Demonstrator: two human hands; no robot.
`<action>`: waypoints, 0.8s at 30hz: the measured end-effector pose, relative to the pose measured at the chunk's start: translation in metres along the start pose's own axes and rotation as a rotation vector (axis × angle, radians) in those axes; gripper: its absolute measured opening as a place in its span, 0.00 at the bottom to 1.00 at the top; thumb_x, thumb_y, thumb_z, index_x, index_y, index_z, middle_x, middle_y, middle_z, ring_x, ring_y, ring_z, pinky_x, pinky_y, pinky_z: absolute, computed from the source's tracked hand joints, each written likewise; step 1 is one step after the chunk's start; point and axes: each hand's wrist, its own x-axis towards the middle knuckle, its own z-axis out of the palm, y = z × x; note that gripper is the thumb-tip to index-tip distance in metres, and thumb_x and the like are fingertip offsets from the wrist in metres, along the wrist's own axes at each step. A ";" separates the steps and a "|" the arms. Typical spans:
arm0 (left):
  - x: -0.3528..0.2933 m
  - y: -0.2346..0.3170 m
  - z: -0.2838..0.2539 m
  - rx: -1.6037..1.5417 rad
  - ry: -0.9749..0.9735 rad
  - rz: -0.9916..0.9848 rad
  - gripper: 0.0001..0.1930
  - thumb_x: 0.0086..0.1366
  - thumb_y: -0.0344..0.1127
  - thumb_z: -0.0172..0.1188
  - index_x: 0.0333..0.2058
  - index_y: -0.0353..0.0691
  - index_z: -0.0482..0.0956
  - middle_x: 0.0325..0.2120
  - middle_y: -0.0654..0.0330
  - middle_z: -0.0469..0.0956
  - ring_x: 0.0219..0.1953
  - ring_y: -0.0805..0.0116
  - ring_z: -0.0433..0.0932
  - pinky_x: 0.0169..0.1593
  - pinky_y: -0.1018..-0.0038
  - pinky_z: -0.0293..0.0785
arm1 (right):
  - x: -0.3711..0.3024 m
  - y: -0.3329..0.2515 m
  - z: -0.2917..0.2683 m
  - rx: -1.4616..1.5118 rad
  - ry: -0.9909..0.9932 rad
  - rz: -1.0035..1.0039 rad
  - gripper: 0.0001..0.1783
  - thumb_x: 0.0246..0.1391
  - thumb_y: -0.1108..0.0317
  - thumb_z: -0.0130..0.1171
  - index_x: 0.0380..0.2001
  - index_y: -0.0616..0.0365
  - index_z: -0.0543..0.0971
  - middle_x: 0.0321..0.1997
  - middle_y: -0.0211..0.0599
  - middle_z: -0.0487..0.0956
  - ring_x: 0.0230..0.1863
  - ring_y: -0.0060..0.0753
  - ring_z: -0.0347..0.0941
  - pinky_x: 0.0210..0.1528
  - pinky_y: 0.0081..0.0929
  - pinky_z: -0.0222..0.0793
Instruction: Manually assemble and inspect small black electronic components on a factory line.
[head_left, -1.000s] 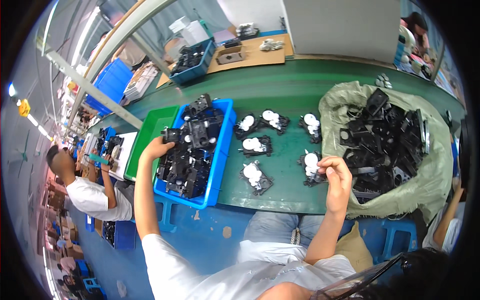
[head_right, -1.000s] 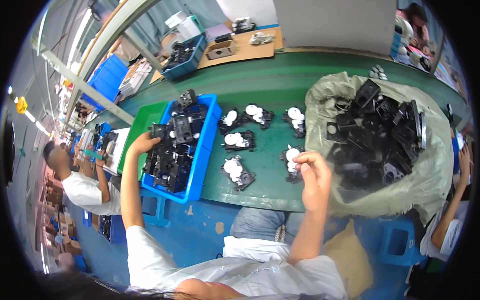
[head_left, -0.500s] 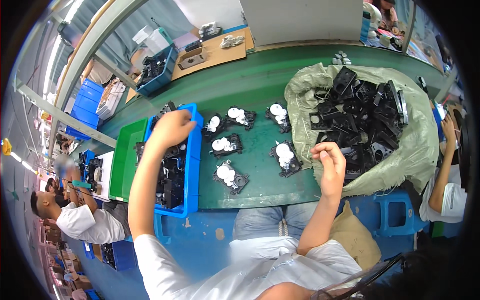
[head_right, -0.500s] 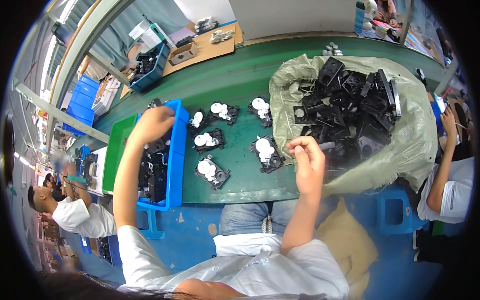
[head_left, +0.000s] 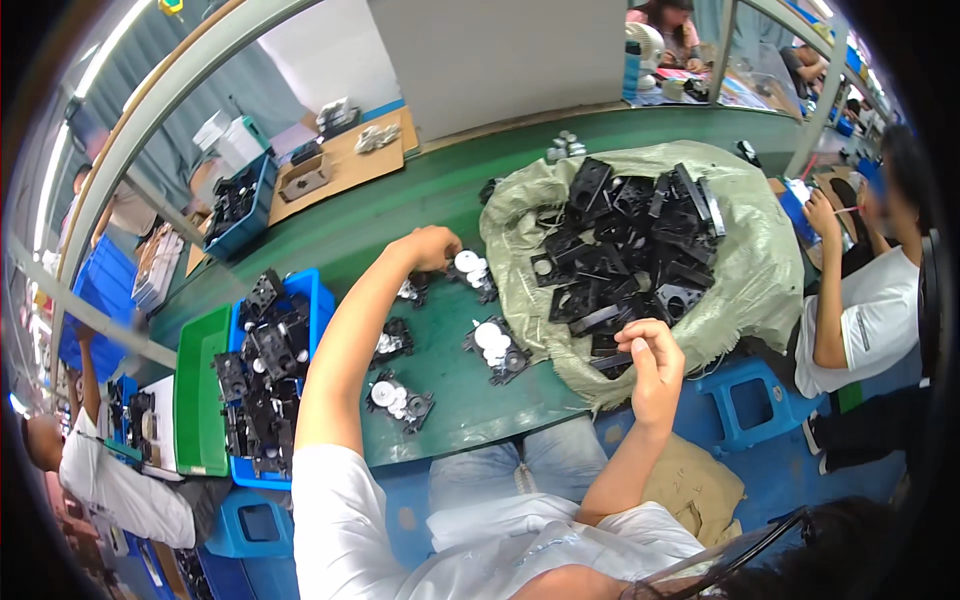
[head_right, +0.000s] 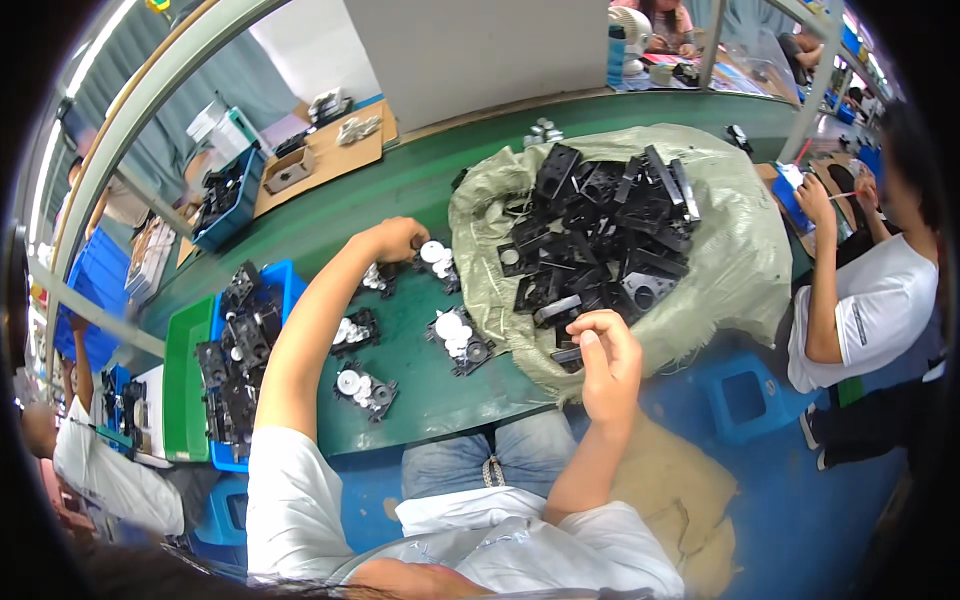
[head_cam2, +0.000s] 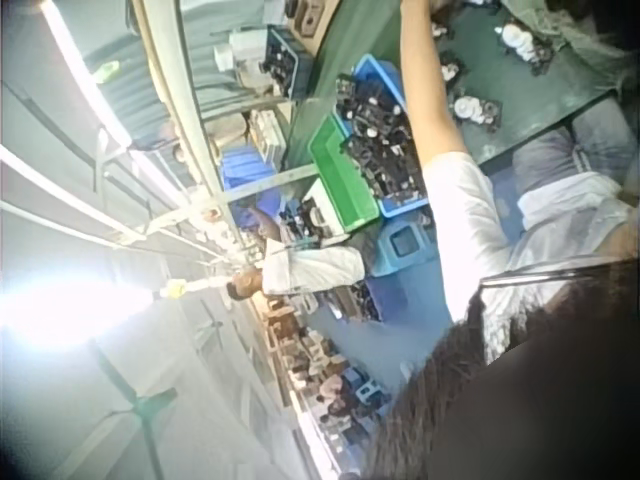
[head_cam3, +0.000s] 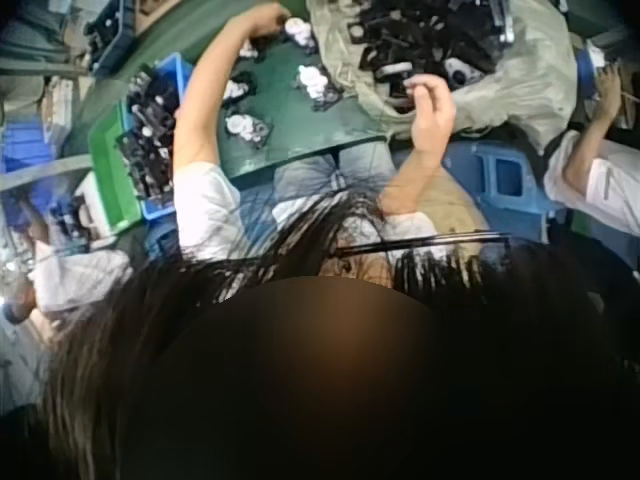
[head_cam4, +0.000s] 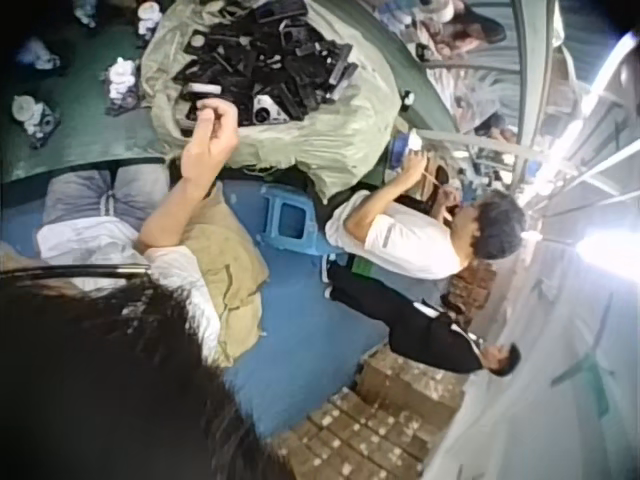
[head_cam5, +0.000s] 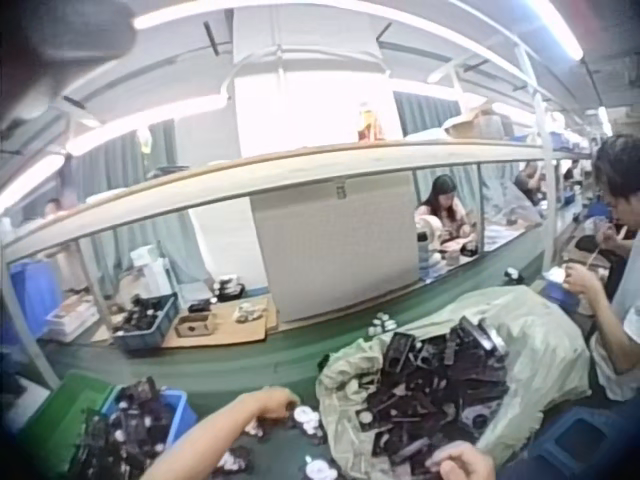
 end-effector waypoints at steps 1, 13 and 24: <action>0.001 -0.002 0.004 -0.034 -0.011 0.006 0.15 0.48 0.26 0.61 0.38 0.41 0.83 0.33 0.60 0.83 0.34 0.58 0.79 0.43 0.64 0.75 | -0.002 -0.001 -0.003 0.006 0.041 -0.012 0.08 0.56 0.77 0.47 0.35 0.63 0.76 0.35 0.37 0.78 0.37 0.26 0.70 0.44 0.21 0.66; 0.018 -0.023 -0.008 -0.281 -0.027 -0.024 0.11 0.49 0.26 0.57 0.32 0.37 0.84 0.27 0.61 0.83 0.29 0.62 0.78 0.39 0.69 0.75 | 0.004 -0.004 0.005 -0.034 0.014 0.025 0.08 0.56 0.76 0.48 0.35 0.64 0.77 0.35 0.37 0.78 0.36 0.26 0.70 0.43 0.21 0.66; 0.065 -0.001 -0.009 -0.273 0.003 -0.370 0.09 0.53 0.34 0.55 0.24 0.40 0.85 0.20 0.64 0.82 0.27 0.65 0.79 0.38 0.69 0.77 | 0.005 -0.004 0.005 -0.141 0.014 0.018 0.07 0.56 0.76 0.49 0.34 0.64 0.77 0.34 0.36 0.78 0.34 0.25 0.69 0.40 0.20 0.65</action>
